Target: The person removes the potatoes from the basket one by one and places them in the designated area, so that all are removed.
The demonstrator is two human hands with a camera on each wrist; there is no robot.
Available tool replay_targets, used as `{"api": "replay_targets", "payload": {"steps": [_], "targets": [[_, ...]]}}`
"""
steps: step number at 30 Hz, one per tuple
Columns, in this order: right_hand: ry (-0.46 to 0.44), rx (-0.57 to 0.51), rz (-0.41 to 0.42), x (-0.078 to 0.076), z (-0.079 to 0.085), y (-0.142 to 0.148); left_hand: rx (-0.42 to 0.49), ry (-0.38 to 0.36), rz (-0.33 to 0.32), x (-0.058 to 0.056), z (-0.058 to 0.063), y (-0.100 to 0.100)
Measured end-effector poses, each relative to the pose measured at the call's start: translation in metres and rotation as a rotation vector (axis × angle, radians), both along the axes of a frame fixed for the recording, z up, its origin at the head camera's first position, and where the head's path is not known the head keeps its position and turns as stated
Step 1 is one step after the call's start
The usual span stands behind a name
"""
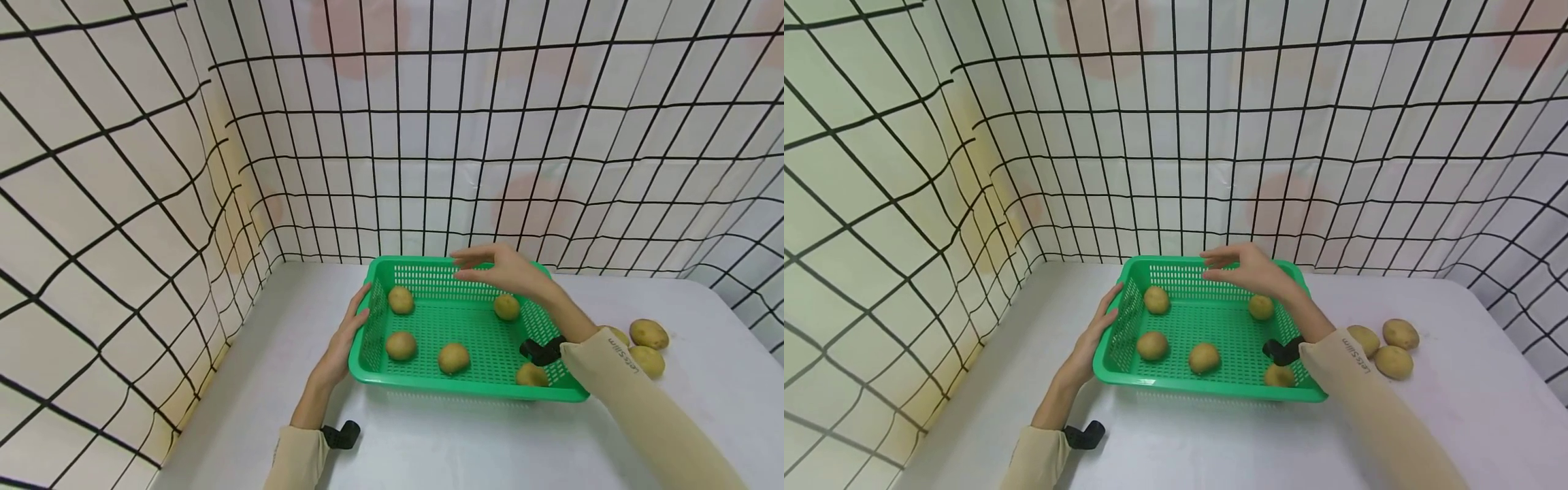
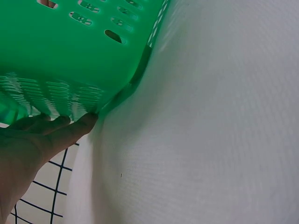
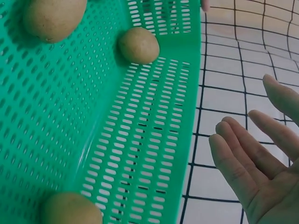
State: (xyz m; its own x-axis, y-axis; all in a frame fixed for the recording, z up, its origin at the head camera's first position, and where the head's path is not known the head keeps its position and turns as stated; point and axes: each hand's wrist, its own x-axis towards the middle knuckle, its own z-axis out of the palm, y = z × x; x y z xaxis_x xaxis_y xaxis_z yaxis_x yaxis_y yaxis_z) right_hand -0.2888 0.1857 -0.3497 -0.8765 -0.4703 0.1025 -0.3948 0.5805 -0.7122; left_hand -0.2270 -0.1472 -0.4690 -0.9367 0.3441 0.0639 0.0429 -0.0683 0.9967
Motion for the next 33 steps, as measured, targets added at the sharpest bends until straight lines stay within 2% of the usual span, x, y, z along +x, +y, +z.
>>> {"api": "replay_targets", "payload": {"steps": [14, 19, 33], "targets": [[-0.055, -0.04, 0.08, -0.018, -0.019, -0.037, -0.006, 0.017, -0.003, -0.001, 0.0, 0.001], [-0.059, -0.056, 0.121, -0.02, -0.028, -0.044, -0.013, 0.02, 0.004, 0.0, 0.001, 0.001], [-0.162, -0.05, 0.267, -0.017, -0.053, -0.062, -0.001, 0.003, -0.004, -0.001, -0.001, 0.001]]}}
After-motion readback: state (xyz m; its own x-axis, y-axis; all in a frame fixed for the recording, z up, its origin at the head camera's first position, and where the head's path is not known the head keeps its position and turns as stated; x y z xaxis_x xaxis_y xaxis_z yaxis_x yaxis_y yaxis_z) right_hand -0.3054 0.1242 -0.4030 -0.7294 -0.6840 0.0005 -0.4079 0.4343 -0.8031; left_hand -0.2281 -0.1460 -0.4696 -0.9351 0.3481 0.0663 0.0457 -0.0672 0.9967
